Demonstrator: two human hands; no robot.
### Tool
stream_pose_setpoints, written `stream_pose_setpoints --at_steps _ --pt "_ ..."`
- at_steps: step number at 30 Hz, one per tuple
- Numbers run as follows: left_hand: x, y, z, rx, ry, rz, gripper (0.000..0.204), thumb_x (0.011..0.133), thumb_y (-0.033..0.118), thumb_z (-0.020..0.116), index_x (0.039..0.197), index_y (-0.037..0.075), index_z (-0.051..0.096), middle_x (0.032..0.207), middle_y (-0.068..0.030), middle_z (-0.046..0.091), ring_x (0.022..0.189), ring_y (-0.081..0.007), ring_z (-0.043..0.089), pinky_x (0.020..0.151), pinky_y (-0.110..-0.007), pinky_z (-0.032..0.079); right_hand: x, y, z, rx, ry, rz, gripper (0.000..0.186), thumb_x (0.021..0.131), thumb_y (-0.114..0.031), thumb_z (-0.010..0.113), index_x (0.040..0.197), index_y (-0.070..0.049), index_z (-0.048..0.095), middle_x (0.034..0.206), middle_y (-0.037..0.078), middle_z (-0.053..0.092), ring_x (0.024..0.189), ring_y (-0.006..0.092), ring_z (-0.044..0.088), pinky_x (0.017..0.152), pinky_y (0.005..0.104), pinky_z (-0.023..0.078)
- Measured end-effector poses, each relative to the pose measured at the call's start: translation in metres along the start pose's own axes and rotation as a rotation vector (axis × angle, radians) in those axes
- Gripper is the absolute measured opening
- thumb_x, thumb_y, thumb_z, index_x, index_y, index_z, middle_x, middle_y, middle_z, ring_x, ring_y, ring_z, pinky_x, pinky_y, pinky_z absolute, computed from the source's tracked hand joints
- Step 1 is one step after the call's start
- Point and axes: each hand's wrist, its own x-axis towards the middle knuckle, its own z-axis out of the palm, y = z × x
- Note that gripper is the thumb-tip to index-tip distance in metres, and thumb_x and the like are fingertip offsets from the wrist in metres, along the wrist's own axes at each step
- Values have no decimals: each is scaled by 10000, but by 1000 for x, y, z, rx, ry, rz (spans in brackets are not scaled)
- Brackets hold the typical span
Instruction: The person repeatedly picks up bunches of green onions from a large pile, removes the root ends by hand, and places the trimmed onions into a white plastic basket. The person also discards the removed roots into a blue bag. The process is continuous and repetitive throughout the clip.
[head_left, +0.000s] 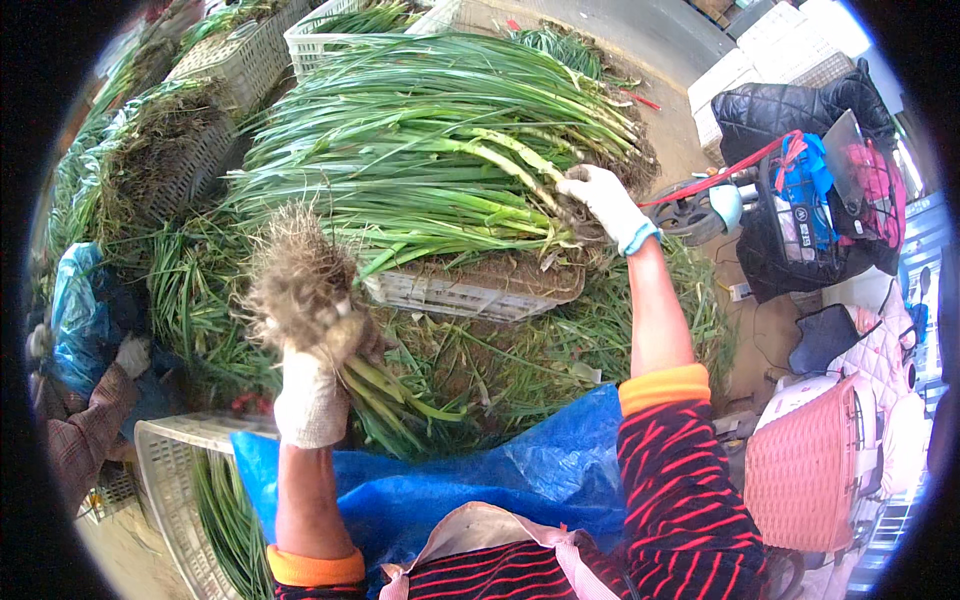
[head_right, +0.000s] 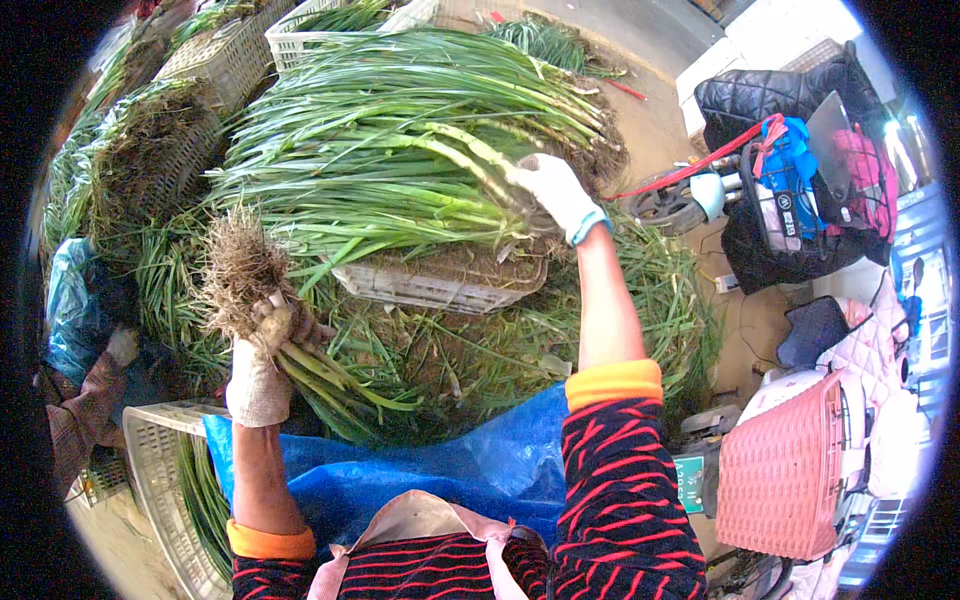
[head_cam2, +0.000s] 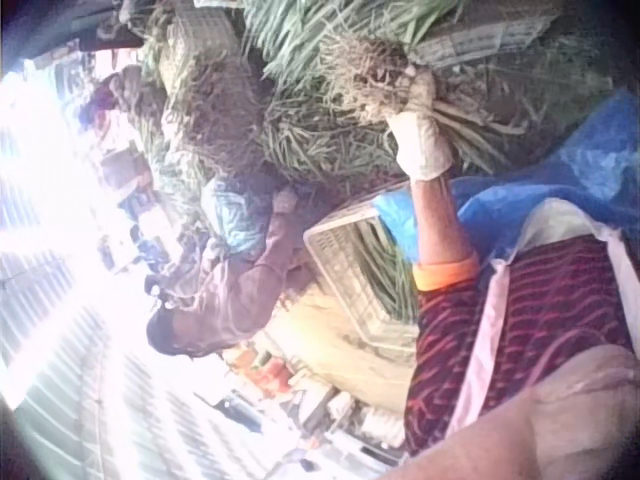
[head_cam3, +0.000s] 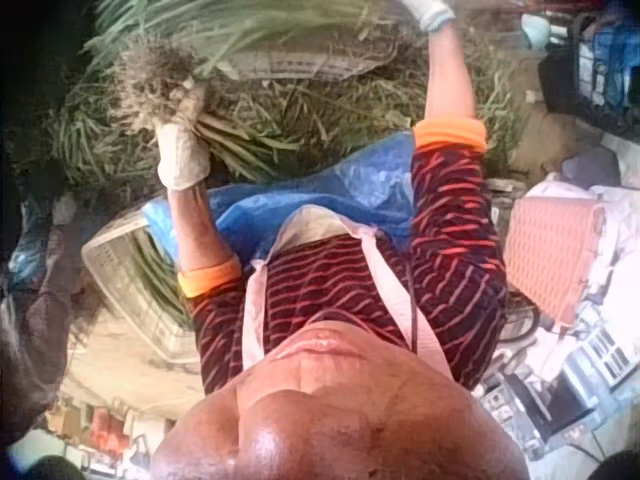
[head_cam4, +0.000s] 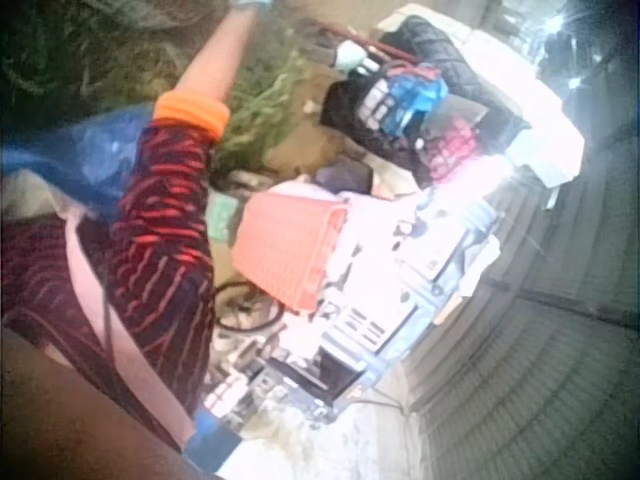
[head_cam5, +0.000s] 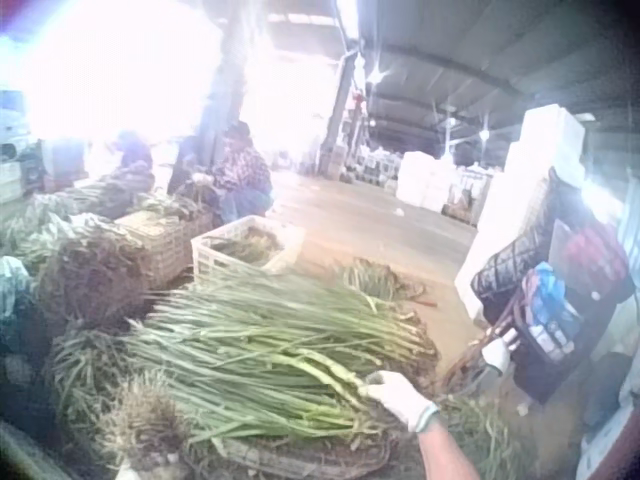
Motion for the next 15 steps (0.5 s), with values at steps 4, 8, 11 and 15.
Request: stream_pose_setpoints --at_steps 4,8,11,15 --pt "1 1 13 -67 16 88 275 843 148 654 1063 96 498 781 -31 523 651 -170 520 679 -360 516 -11 -27 -11 -433 -54 -108 398 845 -378 603 962 -4 673 815 188 660 688 260 590 664 363 466" --pt "5 0 13 -18 88 111 225 839 117 645 1019 86 514 760 -25 520 663 -151 513 620 -308 468 -26 -62 -41 71 88 -141 363 842 -339 616 1002 -19 678 826 118 677 742 167 605 730 340 463" --pt "11 -4 14 -34 97 123 192 832 120 654 973 85 529 775 -25 530 656 -144 511 588 -290 443 -27 -56 -48 -935 111 -280 405 827 -346 643 1019 10 664 839 140 670 796 169 620 760 345 470" --pt "2 9 30 -9 162 83 163 821 125 667 904 82 534 756 -19 534 643 -139 511 586 -276 444 -38 -77 -85 -207 140 -46 423 814 -423 630 1009 -51 680 970 159 676 889 334 639 784 409 500"
